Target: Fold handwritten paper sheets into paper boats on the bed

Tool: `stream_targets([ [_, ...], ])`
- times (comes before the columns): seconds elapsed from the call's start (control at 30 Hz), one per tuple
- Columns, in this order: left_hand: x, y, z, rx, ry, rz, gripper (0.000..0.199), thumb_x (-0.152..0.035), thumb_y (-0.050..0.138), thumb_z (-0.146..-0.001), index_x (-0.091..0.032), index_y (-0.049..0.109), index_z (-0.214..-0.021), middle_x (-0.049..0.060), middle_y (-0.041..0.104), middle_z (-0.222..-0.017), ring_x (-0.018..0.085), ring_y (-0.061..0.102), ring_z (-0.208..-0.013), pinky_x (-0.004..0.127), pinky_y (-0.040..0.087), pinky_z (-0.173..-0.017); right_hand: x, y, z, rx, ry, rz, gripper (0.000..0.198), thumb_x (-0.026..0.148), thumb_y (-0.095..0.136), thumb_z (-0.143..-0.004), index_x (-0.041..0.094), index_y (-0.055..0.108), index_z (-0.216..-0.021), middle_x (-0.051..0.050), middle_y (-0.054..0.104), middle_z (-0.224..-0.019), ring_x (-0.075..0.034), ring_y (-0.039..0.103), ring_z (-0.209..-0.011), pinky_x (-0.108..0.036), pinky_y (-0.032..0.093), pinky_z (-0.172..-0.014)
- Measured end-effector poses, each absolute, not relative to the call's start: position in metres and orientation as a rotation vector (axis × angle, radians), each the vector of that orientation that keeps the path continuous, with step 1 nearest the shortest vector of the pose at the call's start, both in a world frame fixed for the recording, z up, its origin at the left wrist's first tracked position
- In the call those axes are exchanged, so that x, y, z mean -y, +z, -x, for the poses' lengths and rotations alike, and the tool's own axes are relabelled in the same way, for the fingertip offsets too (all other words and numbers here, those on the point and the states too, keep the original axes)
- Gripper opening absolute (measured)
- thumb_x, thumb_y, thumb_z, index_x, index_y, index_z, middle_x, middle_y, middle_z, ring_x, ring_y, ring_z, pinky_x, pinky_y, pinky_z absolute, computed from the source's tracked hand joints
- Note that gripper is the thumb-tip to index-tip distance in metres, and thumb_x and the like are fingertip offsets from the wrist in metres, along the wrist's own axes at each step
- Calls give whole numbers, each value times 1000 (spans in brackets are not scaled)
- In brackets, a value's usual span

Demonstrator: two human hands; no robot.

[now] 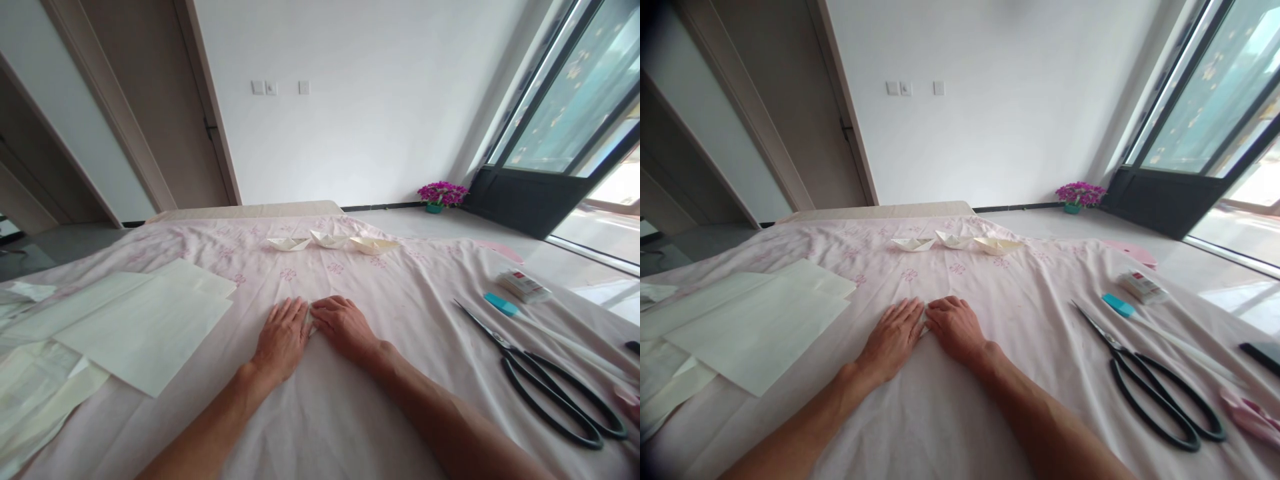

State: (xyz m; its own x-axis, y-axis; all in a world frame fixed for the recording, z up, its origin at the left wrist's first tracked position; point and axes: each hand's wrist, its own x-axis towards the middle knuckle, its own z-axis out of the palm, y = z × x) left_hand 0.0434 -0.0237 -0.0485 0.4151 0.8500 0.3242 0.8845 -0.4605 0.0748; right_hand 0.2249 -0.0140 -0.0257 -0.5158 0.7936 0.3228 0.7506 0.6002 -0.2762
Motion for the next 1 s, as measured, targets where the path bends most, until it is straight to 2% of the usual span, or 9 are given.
stream_targets([
  [0.13, 21, -54, -47, 1564, -412, 2532, 52, -40, 31, -95, -14, 39, -140, 12, 38, -147, 27, 31, -137, 49, 27, -111, 18, -26, -220, 2438, 110, 1345, 40, 27, 44, -93, 27, 51, -132, -2, 54, -134, -23, 36, -131, -38, 30, -105],
  [0.23, 15, -56, -43, 1553, -380, 2581, 54, -41, 33, -94, -15, 37, -141, 12, 33, -149, 29, 28, -138, 51, 24, -111, 19, -27, -218, 2433, 116, 1410, 45, 26, 39, -92, 28, 45, -137, 0, 47, -141, -25, 25, -137, -45, 21, -110],
  [0.5, -7, -47, -34, 1588, -340, 2799, 63, -55, 43, -87, -19, 41, -139, 18, 33, -148, 35, 26, -138, 62, 19, -107, 4, -36, -215, 2387, 183, 1521, 48, 30, 37, -93, 28, 38, -141, -3, 34, -149, -29, 17, -141, -56, 15, -109],
  [0.67, 7, -49, -36, 1694, -393, 2683, 61, -53, 42, -89, -19, 39, -139, 18, 30, -149, 34, 21, -140, 63, 15, -107, 1, -38, -217, 2345, 139, 1538, 43, 32, 37, -95, 27, 43, -138, -4, 38, -147, -26, 21, -139, -51, 16, -110],
  [0.73, 14, -51, -37, 1743, -466, 2609, 57, -50, 43, -90, -18, 40, -137, 18, 32, -149, 34, 21, -140, 64, 16, -107, 4, -37, -218, 2300, 129, 1514, 38, 32, 42, -94, 26, 52, -130, -5, 47, -140, -24, 30, -134, -45, 24, -108],
  [0.87, 20, -55, -34, 1720, -649, 2595, 49, -41, 52, -88, -16, 44, -129, 17, 43, -142, 33, 23, -139, 59, 21, -108, 10, -32, -220, 2217, 139, 1457, 26, 35, 56, -87, 23, 66, -109, -6, 64, -114, -21, 49, -111, -35, 37, -93],
  [0.93, 18, -54, -32, 1693, -779, 2625, 49, -36, 59, -83, -15, 45, -125, 16, 51, -134, 32, 30, -136, 54, 27, -107, 8, -30, -222, 2161, 157, 1466, 24, 35, 63, -82, 23, 68, -102, -5, 66, -105, -21, 52, -103, -34, 39, -89],
  [1.0, 17, -52, -30, 1697, -938, 2653, 50, -31, 66, -78, -15, 46, -121, 14, 58, -124, 29, 44, -127, 47, 37, -103, 5, -29, -223, 2092, 222, 1465, 23, 32, 69, -77, 24, 68, -98, -4, 68, -98, -21, 53, -97, -33, 40, -85],
])
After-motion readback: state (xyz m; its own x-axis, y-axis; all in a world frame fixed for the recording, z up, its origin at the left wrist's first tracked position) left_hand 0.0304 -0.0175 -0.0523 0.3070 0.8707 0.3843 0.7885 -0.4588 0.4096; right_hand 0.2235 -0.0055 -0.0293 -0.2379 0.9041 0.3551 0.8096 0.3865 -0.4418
